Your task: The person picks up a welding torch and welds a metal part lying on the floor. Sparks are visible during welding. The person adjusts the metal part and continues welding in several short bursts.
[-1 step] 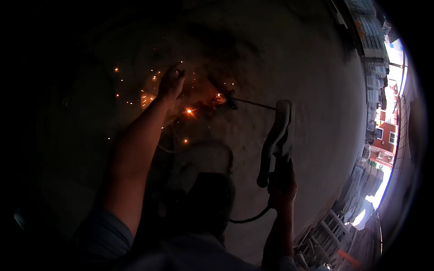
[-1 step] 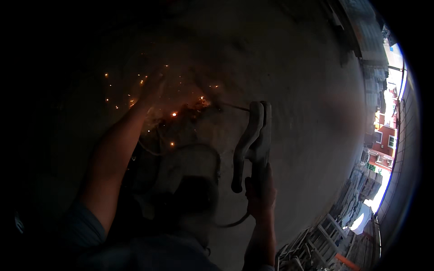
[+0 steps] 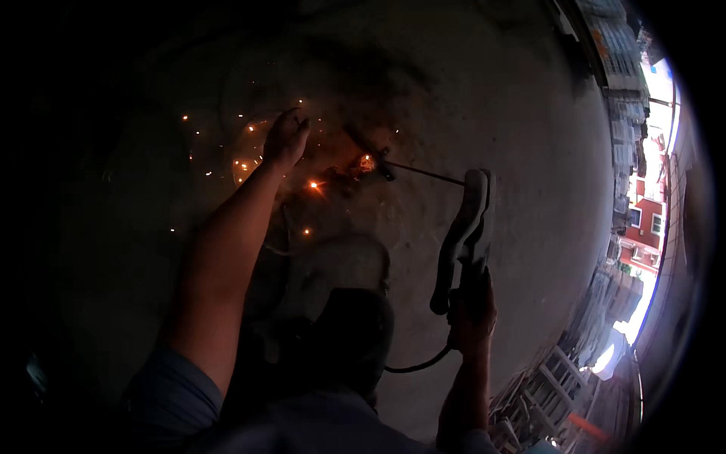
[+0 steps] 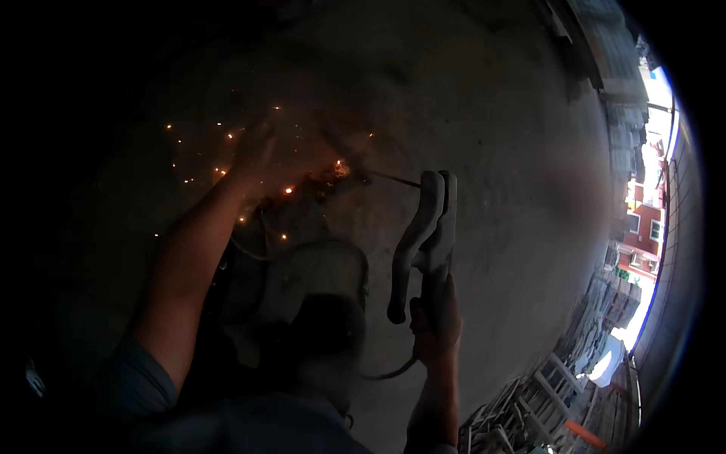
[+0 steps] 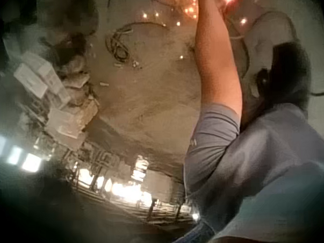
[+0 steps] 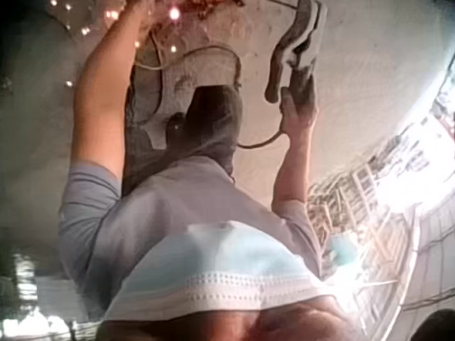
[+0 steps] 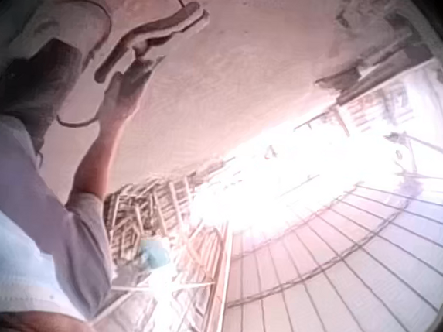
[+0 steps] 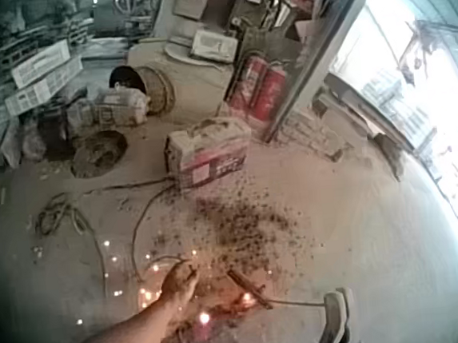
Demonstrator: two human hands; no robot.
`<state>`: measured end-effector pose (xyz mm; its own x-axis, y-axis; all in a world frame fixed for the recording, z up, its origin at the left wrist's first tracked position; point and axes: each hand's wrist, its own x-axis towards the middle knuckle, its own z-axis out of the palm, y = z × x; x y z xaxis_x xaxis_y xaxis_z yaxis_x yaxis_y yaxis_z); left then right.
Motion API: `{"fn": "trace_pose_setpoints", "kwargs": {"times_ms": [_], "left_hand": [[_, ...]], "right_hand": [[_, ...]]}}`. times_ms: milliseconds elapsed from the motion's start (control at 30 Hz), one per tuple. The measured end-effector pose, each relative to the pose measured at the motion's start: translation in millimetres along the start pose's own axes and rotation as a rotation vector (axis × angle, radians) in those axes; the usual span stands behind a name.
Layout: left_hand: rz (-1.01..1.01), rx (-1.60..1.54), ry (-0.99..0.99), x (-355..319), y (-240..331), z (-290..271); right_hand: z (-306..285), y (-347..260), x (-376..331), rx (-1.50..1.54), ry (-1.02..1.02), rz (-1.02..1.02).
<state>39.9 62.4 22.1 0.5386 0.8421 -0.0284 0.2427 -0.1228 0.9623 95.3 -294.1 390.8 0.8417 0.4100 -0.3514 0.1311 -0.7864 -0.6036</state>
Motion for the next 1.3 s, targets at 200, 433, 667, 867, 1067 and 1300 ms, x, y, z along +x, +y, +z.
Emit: {"fn": "trace_pose_setpoints", "kwargs": {"times_ms": [200,433,667,867,1067,1300], "left_hand": [[0.065,0.228,-0.324,-23.3,59.1,24.2],[0.111,0.433,-0.557,-43.4,78.3,45.1],[0.199,0.599,-0.61,-46.1,94.0,57.2],[0.155,0.697,-0.731,-39.9,96.2,64.9],[0.19,0.656,-0.692,-45.0,87.0,80.1],[0.255,0.689,-0.712,-52.1,77.9,97.3]], "right_hand": [[15.6,29.9,-25.7,0.139,0.139,0.011],[19.1,26.9,-16.2,0.05,0.117,0.053],[22.2,32.2,-8.9,0.091,0.097,0.063],[21.5,29.0,-2.7,0.069,0.077,0.088],[21.6,27.1,0.1,0.045,0.076,0.062],[24.8,24.9,3.5,0.048,0.06,0.075]]}}
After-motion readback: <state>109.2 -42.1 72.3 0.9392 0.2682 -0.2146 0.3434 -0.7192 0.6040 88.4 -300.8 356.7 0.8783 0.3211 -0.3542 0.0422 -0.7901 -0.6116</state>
